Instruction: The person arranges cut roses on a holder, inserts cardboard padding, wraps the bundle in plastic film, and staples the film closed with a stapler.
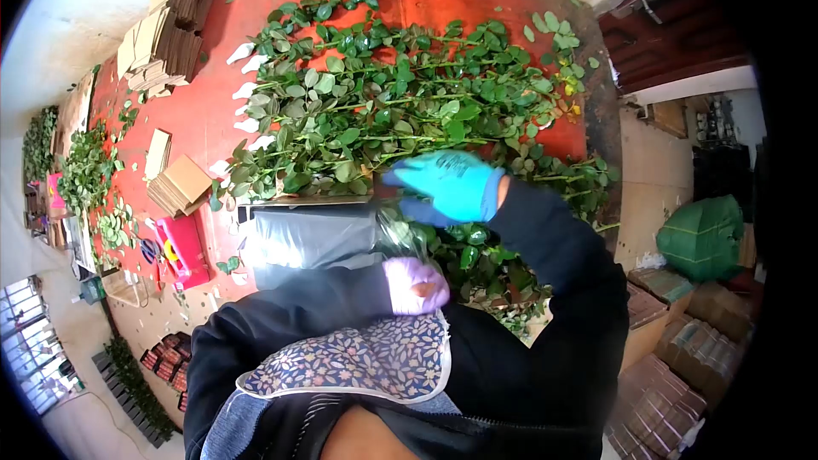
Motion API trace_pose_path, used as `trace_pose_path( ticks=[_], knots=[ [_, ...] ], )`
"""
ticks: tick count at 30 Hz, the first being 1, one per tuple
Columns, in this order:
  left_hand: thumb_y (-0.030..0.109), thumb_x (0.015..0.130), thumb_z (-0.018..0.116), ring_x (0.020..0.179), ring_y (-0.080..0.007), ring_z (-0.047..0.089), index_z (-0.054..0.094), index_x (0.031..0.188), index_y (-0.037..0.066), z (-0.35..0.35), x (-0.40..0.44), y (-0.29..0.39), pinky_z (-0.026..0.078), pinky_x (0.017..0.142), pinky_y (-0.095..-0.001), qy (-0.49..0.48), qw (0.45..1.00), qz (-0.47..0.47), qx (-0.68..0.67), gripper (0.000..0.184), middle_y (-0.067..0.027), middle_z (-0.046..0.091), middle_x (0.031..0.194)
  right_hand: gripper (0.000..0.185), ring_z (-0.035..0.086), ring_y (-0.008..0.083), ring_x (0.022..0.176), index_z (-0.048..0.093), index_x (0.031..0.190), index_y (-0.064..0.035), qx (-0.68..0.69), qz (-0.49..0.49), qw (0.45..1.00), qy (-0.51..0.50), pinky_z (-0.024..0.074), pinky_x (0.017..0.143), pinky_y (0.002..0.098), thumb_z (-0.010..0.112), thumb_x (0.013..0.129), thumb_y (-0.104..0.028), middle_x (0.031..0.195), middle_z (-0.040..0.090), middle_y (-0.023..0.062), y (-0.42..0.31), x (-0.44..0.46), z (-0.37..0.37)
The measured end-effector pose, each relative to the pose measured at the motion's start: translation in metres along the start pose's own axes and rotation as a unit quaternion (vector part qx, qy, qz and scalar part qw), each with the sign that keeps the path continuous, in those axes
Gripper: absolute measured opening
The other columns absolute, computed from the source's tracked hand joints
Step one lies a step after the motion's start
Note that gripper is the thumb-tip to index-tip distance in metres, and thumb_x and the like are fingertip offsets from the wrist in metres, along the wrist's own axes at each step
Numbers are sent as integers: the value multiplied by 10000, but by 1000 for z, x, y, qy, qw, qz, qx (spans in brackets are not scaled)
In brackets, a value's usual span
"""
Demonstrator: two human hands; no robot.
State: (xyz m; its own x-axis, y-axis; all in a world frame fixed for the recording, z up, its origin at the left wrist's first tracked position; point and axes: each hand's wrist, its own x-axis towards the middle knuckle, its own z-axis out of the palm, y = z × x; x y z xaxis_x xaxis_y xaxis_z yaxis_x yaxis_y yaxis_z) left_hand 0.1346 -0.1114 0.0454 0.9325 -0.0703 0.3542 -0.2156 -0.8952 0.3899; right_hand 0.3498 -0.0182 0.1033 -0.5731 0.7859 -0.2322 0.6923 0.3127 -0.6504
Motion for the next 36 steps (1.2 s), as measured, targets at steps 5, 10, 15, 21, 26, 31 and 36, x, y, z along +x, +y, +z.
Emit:
trace_pose_path(
  ticks=[5,10,15,21,26,31,36],
  knots=[
    [151,807,470,570,-173,531,493,931,50,-5,21,5,439,453,-299,-24,993,16,113,161,-47,434,661,616,587,368,1154,488,1365,-33,-59,93,981,-158,463,977,448,532,936,-473,1318,577,195,-17,-18,60],
    [352,764,653,950,-281,600,477,1313,-1,-79,-7,-45,516,772,-388,74,986,-143,-44,675,-114,583,1033,552,480,300,1305,509,1378,-109,-134,73,987,-45,375,1071,480,563,914,-404,1408,525,118,4,-27,91],
    [596,791,642,1353,-396,416,487,1365,-3,-20,-52,-65,293,1149,-492,-59,945,-307,-94,844,-229,478,1418,626,591,326,1137,508,1357,-33,-116,118,984,-59,441,986,450,636,847,-374,1303,590,168,-7,-13,70],
    [535,865,610,1002,-298,601,570,1290,81,-56,-52,-65,478,872,-419,67,954,-247,-158,623,-116,639,1012,449,643,290,1040,556,1305,-26,55,67,982,168,509,866,368,687,891,-138,1228,639,169,-11,-52,20],
    [204,814,709,852,-293,609,651,1015,90,-141,-220,-86,501,746,-418,374,800,-463,77,238,-100,619,877,405,560,210,1095,574,1266,36,230,309,809,445,454,932,317,472,990,-242,1283,574,136,-16,-184,-69],
    [454,837,720,852,-318,662,745,923,120,-99,-439,-67,512,802,-443,77,466,-880,53,346,-134,692,853,289,609,261,1090,603,1148,66,243,247,878,330,479,958,365,475,919,-55,1218,616,197,-139,-128,-41],
    [353,857,751,620,-170,655,742,908,19,-74,-445,-67,539,601,-322,291,406,-819,-283,338,-84,700,729,300,644,271,1078,646,1097,26,329,44,933,137,492,941,370,600,813,111,1150,665,173,-205,56,58]
  ],
)
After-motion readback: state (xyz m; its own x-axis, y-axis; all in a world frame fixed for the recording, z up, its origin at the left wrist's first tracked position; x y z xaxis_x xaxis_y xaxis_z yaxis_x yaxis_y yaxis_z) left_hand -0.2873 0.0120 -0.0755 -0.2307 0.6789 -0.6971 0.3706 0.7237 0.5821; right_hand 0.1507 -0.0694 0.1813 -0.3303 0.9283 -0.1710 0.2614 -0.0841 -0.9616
